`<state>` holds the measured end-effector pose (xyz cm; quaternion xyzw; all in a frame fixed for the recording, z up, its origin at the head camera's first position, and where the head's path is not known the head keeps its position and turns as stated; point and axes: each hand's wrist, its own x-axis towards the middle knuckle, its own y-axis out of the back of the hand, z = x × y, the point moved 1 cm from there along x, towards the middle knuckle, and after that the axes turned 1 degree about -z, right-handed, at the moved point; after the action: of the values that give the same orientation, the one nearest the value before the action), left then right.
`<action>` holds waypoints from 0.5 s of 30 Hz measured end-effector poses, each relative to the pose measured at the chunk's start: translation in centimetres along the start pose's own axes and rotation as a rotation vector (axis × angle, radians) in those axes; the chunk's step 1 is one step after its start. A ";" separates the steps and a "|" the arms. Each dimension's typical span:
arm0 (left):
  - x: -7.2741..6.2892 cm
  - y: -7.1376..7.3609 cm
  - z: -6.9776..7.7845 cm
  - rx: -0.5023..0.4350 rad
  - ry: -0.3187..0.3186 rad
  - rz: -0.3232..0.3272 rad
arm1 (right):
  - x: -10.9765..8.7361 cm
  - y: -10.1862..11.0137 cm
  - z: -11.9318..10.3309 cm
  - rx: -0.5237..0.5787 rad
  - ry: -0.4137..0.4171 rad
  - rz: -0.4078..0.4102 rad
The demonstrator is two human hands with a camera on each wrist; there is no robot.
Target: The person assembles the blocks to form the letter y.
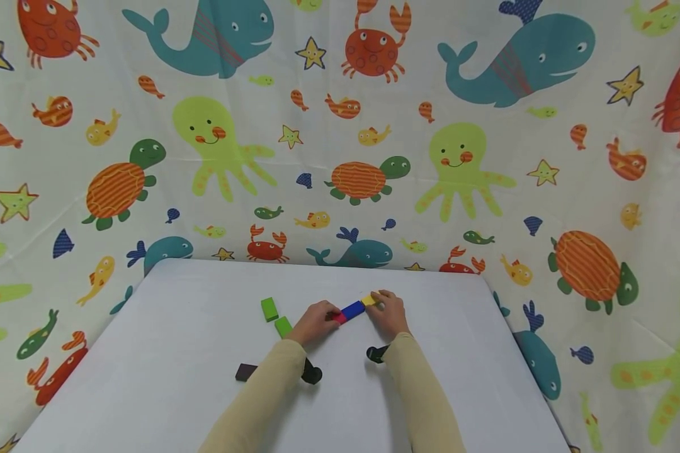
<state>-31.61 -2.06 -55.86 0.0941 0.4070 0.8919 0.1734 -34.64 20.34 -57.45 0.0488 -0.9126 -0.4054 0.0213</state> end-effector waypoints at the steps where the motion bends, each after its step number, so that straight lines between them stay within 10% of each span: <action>1: 0.0 0.0 0.0 -0.002 0.002 0.000 | 0.0 0.0 0.0 -0.001 0.001 -0.003; 15: -0.1 0.0 0.0 -0.005 0.011 -0.001 | 0.1 -0.1 0.0 -0.029 0.000 -0.022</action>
<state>-31.51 -2.09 -55.85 0.0885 0.4059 0.8933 0.1718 -34.74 20.27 -57.49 0.0585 -0.9061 -0.4186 0.0174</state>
